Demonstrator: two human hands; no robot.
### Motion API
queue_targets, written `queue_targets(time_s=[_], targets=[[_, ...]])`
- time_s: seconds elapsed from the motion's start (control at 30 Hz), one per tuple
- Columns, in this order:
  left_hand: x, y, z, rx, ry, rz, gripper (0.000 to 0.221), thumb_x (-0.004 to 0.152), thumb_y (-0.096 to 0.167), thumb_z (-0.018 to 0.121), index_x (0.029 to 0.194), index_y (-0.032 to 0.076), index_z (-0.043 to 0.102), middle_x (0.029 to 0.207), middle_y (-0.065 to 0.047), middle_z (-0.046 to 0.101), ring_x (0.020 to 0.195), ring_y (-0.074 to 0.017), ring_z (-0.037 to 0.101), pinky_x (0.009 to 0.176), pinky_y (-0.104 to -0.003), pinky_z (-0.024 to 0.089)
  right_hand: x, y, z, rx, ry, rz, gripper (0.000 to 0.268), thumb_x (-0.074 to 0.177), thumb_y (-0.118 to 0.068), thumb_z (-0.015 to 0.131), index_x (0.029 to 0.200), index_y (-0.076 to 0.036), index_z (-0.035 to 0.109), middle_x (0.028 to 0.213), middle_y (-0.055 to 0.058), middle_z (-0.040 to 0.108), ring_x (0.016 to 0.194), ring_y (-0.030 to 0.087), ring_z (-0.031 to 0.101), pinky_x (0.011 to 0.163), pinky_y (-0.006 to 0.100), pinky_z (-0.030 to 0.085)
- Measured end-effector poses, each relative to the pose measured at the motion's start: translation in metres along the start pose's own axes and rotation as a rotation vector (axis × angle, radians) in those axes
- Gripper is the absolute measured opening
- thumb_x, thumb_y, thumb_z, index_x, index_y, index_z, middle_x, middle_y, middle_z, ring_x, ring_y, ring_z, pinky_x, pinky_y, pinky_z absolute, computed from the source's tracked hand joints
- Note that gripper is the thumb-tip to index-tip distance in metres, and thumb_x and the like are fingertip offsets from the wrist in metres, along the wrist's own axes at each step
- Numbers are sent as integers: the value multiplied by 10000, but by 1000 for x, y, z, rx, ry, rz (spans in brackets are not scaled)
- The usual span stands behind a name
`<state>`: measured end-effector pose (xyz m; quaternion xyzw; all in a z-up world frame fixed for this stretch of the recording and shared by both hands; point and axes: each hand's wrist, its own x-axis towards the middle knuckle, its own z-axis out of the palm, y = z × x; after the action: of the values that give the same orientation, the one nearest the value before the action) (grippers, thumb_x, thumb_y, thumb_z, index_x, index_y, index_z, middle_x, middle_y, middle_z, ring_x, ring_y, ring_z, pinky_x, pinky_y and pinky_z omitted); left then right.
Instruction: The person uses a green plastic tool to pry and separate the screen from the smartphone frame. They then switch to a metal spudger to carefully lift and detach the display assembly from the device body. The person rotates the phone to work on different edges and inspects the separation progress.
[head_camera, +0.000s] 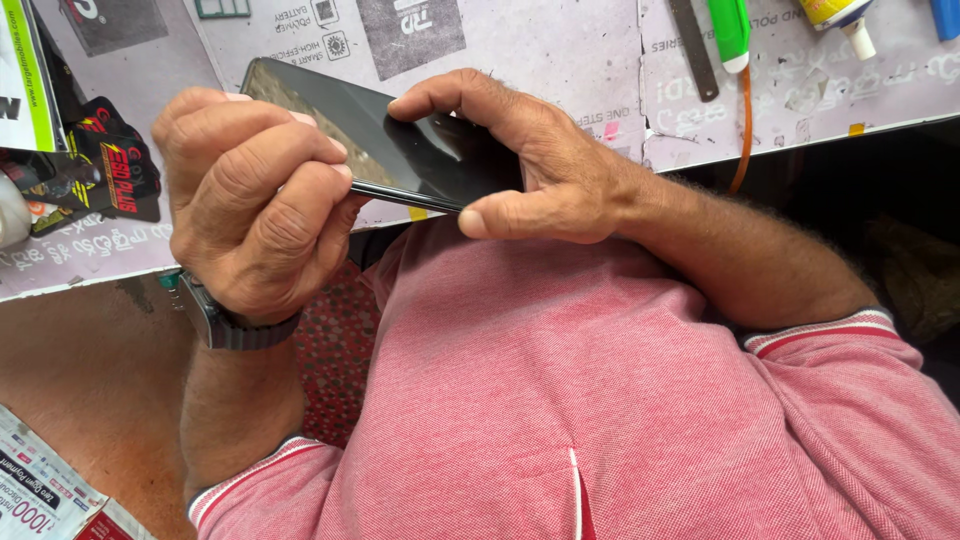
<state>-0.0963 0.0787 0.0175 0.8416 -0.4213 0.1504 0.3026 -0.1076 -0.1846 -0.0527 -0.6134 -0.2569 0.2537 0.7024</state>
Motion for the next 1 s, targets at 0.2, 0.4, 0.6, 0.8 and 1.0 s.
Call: queue_targets(time_s=[0.2,0.4,0.6,0.8,1.0], targets=[[7,1,4,27,100,-17,320,856,186,884,987,37,633,1002,-92,659,933,-302,646,861,-514,472,2,2,-6,-89,-79,-55,805,935,-470,736,1543,-57,407,1375,85,568,1252,187,577,1145,328,464],[12,6,22,-569,420,-439,424,938,195,797,1210,23,521,1176,-92,626,1053,-199,645,973,-359,547,10,-1,3,400,-162,118,1028,891,-611,730,1651,-51,325,1339,121,553,975,159,541,916,324,489],[-14,-4,24,-999,459,-713,355,1103,69,709,1402,-53,562,1385,-191,644,1253,-201,652,1127,-317,519,11,3,3,1087,-174,157,948,958,-655,649,1563,34,408,1265,271,607,827,198,593,795,308,487],[-17,-5,14,-1121,245,-504,647,1013,115,777,1569,22,458,1585,-178,480,1477,-202,504,1276,-347,417,2,13,5,1363,-209,192,852,1039,-652,480,1527,43,413,1272,405,611,760,282,668,731,372,555],[-22,-14,19,-1035,211,-435,704,951,163,834,1554,109,475,1620,-154,453,1459,-189,469,1228,-343,429,0,23,10,1556,-187,294,824,1046,-619,446,1585,1,384,1324,437,578,849,437,740,763,455,615]])
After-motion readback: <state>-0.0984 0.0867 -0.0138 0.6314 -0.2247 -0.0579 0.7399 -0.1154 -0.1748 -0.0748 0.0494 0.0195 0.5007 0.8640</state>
